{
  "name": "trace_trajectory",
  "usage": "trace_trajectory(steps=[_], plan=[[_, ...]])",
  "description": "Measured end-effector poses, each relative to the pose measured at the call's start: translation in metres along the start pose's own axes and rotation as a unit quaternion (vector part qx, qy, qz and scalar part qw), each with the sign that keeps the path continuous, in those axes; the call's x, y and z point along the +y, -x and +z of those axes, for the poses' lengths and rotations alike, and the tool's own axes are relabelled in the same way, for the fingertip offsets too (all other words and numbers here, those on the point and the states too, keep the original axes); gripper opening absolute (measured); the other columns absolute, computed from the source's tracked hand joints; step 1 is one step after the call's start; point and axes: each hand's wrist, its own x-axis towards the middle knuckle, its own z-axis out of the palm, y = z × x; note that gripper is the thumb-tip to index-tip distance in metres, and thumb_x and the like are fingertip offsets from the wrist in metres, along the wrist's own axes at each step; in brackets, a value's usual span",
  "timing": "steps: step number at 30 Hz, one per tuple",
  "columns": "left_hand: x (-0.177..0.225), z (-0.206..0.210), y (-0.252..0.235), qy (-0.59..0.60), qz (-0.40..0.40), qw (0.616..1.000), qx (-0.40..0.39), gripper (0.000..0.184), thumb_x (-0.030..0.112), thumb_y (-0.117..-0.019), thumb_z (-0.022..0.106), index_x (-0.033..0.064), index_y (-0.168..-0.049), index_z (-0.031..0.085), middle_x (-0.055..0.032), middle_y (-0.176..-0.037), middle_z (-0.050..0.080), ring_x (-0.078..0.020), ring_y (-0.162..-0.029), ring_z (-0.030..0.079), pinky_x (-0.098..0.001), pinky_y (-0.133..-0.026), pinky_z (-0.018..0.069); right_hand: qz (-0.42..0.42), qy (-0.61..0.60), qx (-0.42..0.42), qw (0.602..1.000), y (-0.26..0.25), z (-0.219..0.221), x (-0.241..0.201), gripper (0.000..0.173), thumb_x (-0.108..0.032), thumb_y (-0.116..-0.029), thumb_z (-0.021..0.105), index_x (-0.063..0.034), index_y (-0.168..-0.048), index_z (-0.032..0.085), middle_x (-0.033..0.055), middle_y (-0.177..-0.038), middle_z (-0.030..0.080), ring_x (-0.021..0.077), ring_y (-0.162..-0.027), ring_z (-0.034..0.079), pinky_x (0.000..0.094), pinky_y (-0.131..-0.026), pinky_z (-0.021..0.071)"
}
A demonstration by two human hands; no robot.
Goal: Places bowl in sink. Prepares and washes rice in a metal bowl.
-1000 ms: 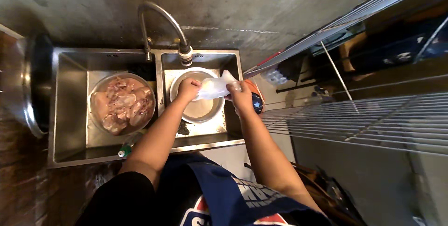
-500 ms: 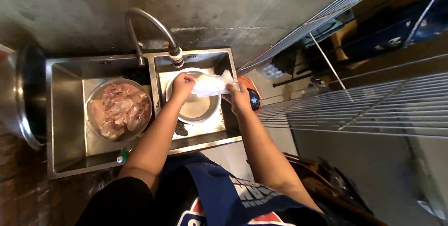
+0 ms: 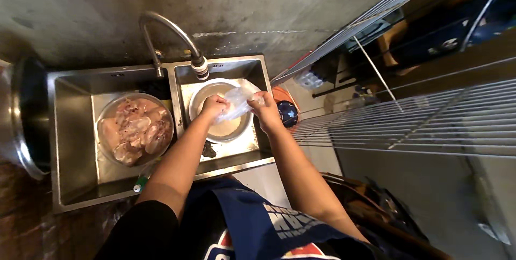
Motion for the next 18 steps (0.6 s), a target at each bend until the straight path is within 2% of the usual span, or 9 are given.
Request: trace_trajectory(steps=[2,4,7,10,13,18], plan=[[0.006,0.003,0.003,-0.031,0.037,0.999,0.008,0.033,0.013,-0.0917,0.075,-0.0045,-0.117,0.063,-0.0214,-0.113,0.066,-0.0282,-0.092,0.065,-0.0460,-0.082,0.0555,0.010,-0.005,0.024,1.000,0.002,-0.009,0.008,0.041,-0.018,-0.0901,0.074,-0.0033,-0.124,0.057,0.0146,-0.113,0.065,0.0216,-0.096,0.067,0.0412,-0.084,0.0589],[0.010,0.006,0.005,-0.042,0.064,0.997,0.000,0.036,0.011,-0.0910,0.076,-0.0057,-0.119,0.060,-0.0221,-0.107,0.064,-0.0290,-0.089,0.065,-0.0466,-0.080,0.0569,0.034,-0.012,0.040,0.999,0.008,-0.019,0.016,0.050,-0.023,-0.0912,0.076,-0.0035,-0.132,0.054,0.0156,-0.119,0.065,0.0227,-0.099,0.067,0.0418,-0.087,0.0587],[0.018,0.010,0.006,-0.069,0.097,0.993,-0.001,0.042,0.004,-0.0879,0.076,-0.0061,-0.124,0.057,-0.0244,-0.113,0.064,-0.0337,-0.097,0.066,-0.0510,-0.087,0.0568,0.063,-0.047,0.064,0.995,0.015,-0.030,0.028,0.056,-0.024,-0.0926,0.076,-0.0035,-0.137,0.049,0.0152,-0.124,0.064,0.0218,-0.101,0.068,0.0397,-0.088,0.0588],[0.027,0.013,0.008,-0.099,0.120,0.988,0.003,0.039,-0.001,-0.0874,0.072,-0.0033,-0.124,0.061,-0.0215,-0.117,0.065,-0.0321,-0.103,0.066,-0.0501,-0.091,0.0559,0.087,-0.086,0.074,0.990,0.019,-0.037,0.037,0.058,-0.022,-0.0935,0.075,-0.0024,-0.139,0.047,0.0162,-0.127,0.061,0.0239,-0.104,0.067,0.0413,-0.089,0.0594],[0.035,0.015,0.011,-0.151,0.141,0.978,0.012,0.025,0.008,-0.0943,0.070,-0.0025,-0.117,0.067,-0.0191,-0.118,0.068,-0.0303,-0.109,0.066,-0.0492,-0.099,0.0531,0.110,-0.116,0.075,0.984,0.023,-0.043,0.043,0.059,-0.025,-0.0944,0.074,-0.0041,-0.141,0.046,0.0139,-0.132,0.060,0.0238,-0.111,0.064,0.0425,-0.091,0.0579],[0.045,0.019,0.012,-0.173,0.156,0.973,0.000,0.023,0.017,-0.0988,0.068,-0.0030,-0.111,0.069,-0.0201,-0.114,0.069,-0.0306,-0.108,0.067,-0.0497,-0.098,0.0529,0.136,-0.154,0.082,0.975,0.028,-0.050,0.059,0.060,-0.026,-0.0941,0.075,-0.0032,-0.141,0.046,0.0148,-0.133,0.058,0.0243,-0.112,0.063,0.0427,-0.090,0.0576]])
